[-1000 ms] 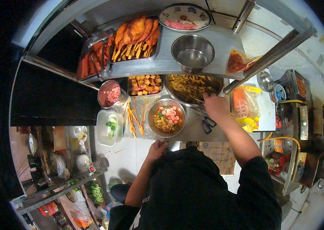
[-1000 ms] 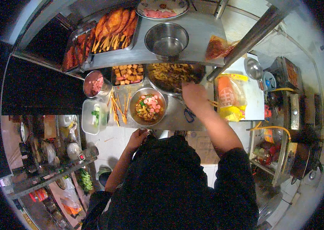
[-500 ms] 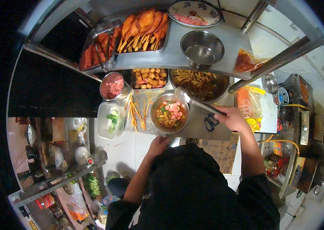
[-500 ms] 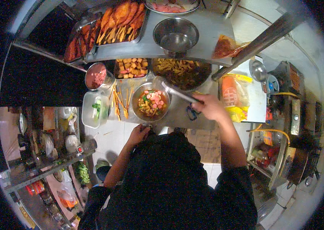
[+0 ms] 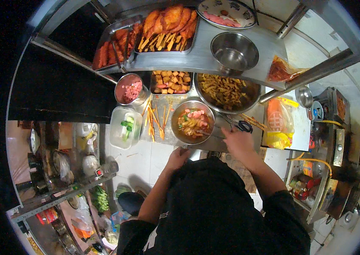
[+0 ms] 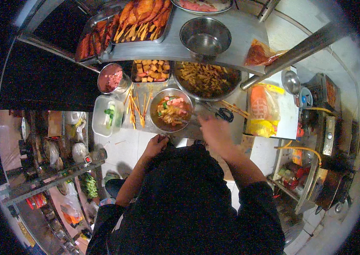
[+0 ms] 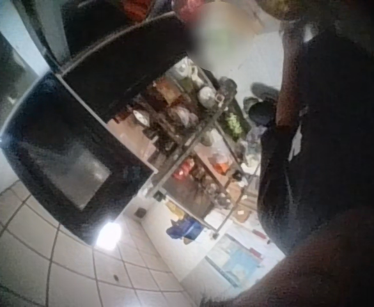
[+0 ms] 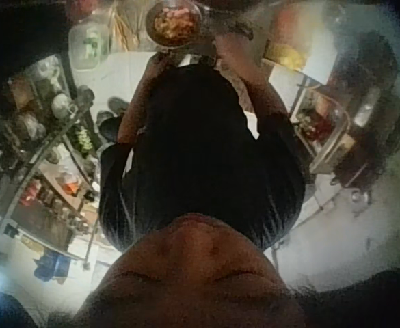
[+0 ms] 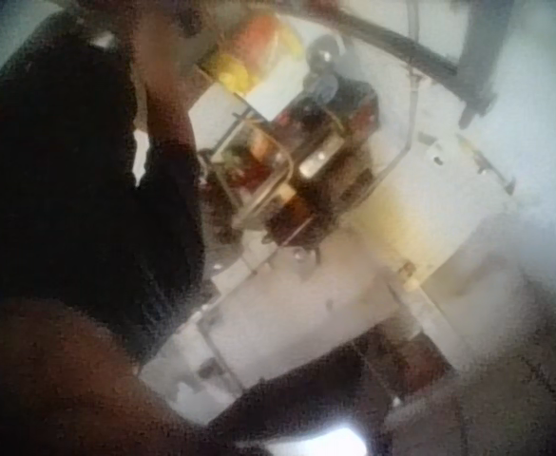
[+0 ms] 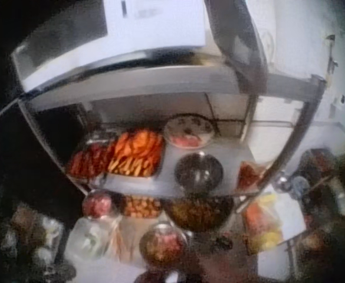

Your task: The person assembles a food order in a commercial kitchen. They rinse a metal bowl, add sauce, then use tongs and a spatula to place fried items, vegetables, and other ingredients into the bowl. The person also uses scissors to cut fried pieces into smaller portions before mixing them with the other components.

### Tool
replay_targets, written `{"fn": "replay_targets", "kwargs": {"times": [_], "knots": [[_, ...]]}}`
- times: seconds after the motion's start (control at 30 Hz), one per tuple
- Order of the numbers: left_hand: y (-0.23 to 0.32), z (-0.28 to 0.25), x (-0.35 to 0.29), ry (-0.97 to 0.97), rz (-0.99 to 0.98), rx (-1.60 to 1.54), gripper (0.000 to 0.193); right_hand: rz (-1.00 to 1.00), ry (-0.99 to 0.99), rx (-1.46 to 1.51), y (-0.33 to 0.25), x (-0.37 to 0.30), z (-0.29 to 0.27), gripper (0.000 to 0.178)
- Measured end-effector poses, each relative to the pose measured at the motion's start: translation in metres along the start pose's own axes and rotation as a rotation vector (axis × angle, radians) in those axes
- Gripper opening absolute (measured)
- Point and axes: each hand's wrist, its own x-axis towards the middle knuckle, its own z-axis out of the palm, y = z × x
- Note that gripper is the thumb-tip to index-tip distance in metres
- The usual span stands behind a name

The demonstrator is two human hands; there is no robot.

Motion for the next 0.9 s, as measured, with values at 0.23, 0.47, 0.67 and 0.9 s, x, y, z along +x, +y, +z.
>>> {"fn": "replay_targets", "kwargs": {"times": [0.23,0.47,0.67,0.9], "knots": [[-0.005,0.0,0.0,0.012,0.005,0.06,0.032,-0.006,-0.134,0.011,0.004,0.008,-0.002,0.046],[-0.019,-0.002,0.012,-0.032,-0.035,0.082,0.044,0.032,-0.087,0.062,-0.014,0.01,-0.018,0.047],[-0.006,-0.003,0.005,-0.021,0.017,0.059,0.043,0.17,-0.083,0.324,0.033,-0.028,-0.034,0.047],[-0.003,-0.003,0.003,-0.012,0.04,0.06,0.037,0.33,0.33,0.456,0.093,0.053,0.011,0.046]]}}
